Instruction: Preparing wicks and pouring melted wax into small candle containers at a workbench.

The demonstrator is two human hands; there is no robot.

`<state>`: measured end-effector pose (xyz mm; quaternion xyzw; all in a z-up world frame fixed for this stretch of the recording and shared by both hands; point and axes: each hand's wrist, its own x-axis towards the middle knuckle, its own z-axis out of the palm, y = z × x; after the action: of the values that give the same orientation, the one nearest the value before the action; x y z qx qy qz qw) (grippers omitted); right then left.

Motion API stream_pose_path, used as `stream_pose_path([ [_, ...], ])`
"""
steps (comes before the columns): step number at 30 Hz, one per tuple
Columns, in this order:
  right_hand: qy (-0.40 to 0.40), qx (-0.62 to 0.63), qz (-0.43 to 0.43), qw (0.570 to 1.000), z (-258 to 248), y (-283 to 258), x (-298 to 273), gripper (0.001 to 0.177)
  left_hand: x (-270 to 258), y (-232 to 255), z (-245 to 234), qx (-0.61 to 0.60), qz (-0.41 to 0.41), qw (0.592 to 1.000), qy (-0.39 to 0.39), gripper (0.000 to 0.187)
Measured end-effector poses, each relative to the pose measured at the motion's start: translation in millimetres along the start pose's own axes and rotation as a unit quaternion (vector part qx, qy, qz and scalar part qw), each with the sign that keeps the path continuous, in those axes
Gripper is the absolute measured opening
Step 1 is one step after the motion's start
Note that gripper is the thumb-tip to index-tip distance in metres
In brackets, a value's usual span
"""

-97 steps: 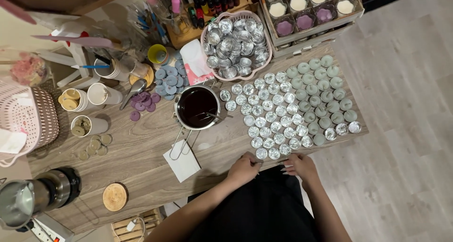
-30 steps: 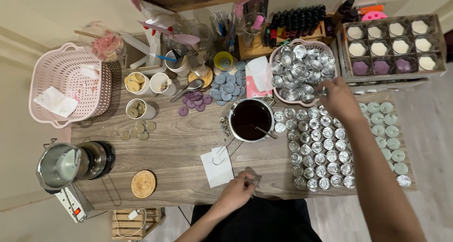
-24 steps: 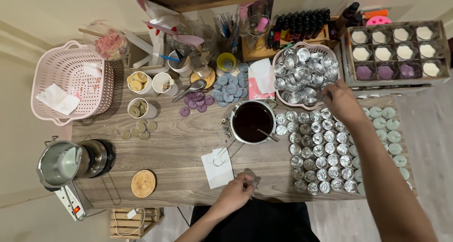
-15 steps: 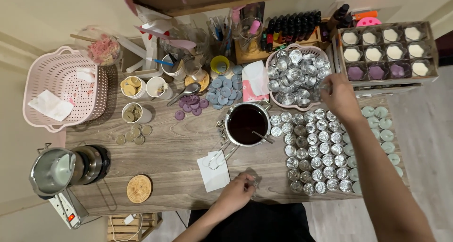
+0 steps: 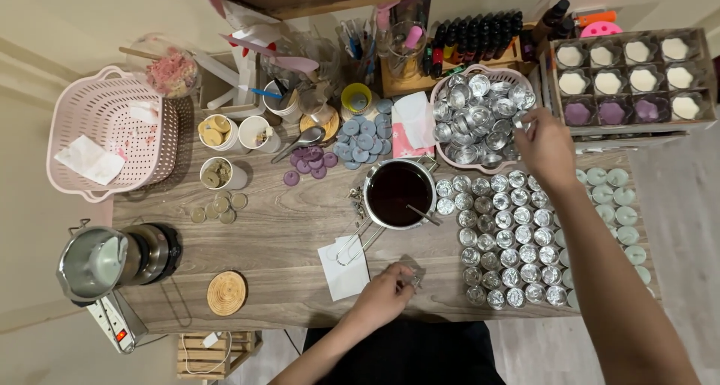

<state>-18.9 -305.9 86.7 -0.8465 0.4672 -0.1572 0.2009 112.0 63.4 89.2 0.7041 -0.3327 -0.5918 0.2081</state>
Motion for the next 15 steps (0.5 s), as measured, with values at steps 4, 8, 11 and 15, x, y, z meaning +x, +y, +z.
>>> stream_pose_path([
  [4,-0.009,0.042,0.033,0.999,-3.5,-7.0,-40.0,0.020,2.3,-1.4,6.2,-0.037,-0.013,0.999,-0.030,0.037],
  [8,-0.028,0.063,-0.007,0.998,40.4,-13.2,-125.0,0.018,6.0,-1.6,12.8,-0.032,0.009,0.999,-0.028,0.035],
  [11,-0.190,0.073,0.037,0.978,53.7,-55.1,-183.2,0.021,8.4,0.7,15.0,-0.065,-0.007,0.997,-0.037,0.037],
  [15,-0.178,0.083,-0.048,0.979,94.4,-64.9,-228.4,0.020,34.4,-42.8,38.3,-0.182,-0.022,0.983,0.025,0.042],
])
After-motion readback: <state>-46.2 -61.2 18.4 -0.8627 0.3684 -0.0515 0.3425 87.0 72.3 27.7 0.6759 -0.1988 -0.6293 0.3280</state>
